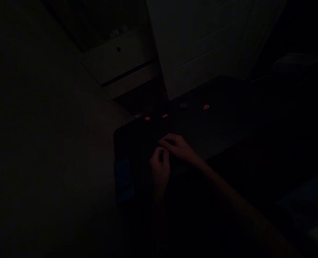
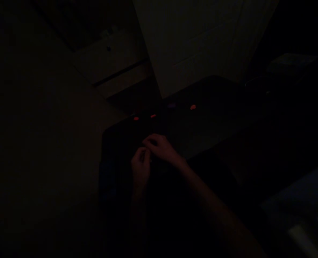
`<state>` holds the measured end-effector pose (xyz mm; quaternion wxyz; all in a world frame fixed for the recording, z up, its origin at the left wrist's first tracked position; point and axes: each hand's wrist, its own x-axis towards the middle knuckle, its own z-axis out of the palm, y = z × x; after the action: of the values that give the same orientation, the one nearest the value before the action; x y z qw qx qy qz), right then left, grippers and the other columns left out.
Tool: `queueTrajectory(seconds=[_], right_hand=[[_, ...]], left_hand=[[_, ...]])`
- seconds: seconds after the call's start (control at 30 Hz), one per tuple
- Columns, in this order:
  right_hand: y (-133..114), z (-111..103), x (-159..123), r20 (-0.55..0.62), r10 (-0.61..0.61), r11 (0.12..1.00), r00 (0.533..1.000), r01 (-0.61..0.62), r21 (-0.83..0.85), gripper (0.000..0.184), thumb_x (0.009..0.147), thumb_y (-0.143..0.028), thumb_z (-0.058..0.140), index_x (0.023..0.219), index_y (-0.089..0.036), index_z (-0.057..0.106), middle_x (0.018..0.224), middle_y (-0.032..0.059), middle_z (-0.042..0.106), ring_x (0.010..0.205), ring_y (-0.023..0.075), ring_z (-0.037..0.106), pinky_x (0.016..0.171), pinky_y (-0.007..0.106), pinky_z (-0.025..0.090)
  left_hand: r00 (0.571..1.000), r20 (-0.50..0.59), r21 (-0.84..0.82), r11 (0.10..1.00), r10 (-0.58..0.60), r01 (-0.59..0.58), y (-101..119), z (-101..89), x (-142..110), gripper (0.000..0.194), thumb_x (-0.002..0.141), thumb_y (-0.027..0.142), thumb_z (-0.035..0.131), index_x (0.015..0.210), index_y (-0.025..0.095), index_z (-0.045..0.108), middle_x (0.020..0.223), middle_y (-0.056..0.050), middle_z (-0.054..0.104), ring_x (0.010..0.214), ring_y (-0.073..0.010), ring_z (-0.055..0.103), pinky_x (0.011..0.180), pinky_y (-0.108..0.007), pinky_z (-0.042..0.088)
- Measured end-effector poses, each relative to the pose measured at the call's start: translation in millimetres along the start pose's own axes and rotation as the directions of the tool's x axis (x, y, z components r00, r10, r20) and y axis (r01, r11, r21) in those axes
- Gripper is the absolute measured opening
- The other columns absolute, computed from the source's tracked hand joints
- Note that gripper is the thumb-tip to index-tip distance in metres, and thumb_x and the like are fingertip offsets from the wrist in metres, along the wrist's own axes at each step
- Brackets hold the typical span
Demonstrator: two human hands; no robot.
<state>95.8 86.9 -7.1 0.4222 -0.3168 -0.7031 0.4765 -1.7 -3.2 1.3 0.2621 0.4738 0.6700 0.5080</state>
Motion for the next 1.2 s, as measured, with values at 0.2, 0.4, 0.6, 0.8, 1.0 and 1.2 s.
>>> queueTrajectory(seconds=[0.2,0.4,0.6,0.8,1.0,1.2], right_hand=[[-3.4,-1.2,0.1,0.007,0.015,1.0,1.0,-0.015,-0.02,0.012,0.096,-0.022,0.065,0.091,-0.018,0.075,0.093,0.0039,0.073,0.089,0.0181,0.068,0.079,0.029,0.049],[-2.8,-0.8,-0.1,0.012,0.014,1.0,1.0,-0.014,-0.009,0.012,0.096,-0.023,0.066,0.094,-0.015,0.075,0.095,0.0052,0.073,0.09,0.0188,0.068,0.081,0.029,0.049],[-1.4,-1.3,-0.1,0.009,-0.014,1.0,1.0,0.014,-0.018,0.012,0.096,-0.023,0.065,0.092,-0.018,0.075,0.095,0.0041,0.074,0.091,0.0184,0.069,0.083,0.03,0.049],[-3.0,-3.0,-0.4,0.006,-0.004,1.0,1.0,0.004,-0.007,0.012,0.095,-0.024,0.065,0.092,-0.018,0.075,0.095,0.004,0.074,0.091,0.0187,0.069,0.082,0.03,0.05],[-0.9,-1.5,0.0,0.004,-0.01,1.0,1.0,0.01,0.006,0.012,0.095,-0.024,0.064,0.092,-0.018,0.075,0.096,0.0032,0.074,0.093,0.0186,0.069,0.083,0.029,0.05],[-0.9,-1.2,-0.5,0.003,-0.007,1.0,1.0,0.007,-0.013,0.013,0.095,-0.025,0.065,0.092,-0.018,0.075,0.095,0.0037,0.074,0.091,0.019,0.069,0.081,0.03,0.05]], left_hand=[[1.0,-0.006,0.004,1.0,0.007,-0.007,-2.3,0.3,0.3,0.015,0.096,0.03,0.055,0.091,0.019,0.065,0.081,-0.001,0.066,0.074,-0.0156,0.062,0.065,-0.024,0.046],[1.0,0.002,-0.021,1.0,0.001,-0.001,-2.7,0.5,0.1,0.016,0.096,0.03,0.055,0.09,0.019,0.064,0.08,-0.001,0.065,0.074,-0.0149,0.061,0.066,-0.024,0.045],[1.0,0.001,-0.016,1.0,0.019,-0.019,-1.3,0.6,0.5,0.015,0.096,0.03,0.055,0.089,0.019,0.064,0.08,-0.001,0.065,0.074,-0.0152,0.061,0.066,-0.024,0.045],[1.0,0.005,-0.036,0.999,0.01,-0.01,-0.4,0.8,-0.3,0.016,0.095,0.032,0.055,0.089,0.02,0.063,0.078,0.001,0.062,0.072,-0.0146,0.059,0.066,-0.024,0.044],[1.0,0.001,-0.029,0.999,0.017,-0.017,-0.8,0.6,-0.4,0.016,0.096,0.031,0.056,0.088,0.02,0.063,0.077,0.0,0.062,0.071,-0.0145,0.059,0.064,-0.023,0.043],[1.0,0.007,-0.048,0.999,0.009,-0.009,-0.1,0.5,-0.3,0.014,0.095,0.031,0.056,0.088,0.02,0.062,0.078,0.001,0.063,0.072,-0.0147,0.059,0.065,-0.024,0.043]])
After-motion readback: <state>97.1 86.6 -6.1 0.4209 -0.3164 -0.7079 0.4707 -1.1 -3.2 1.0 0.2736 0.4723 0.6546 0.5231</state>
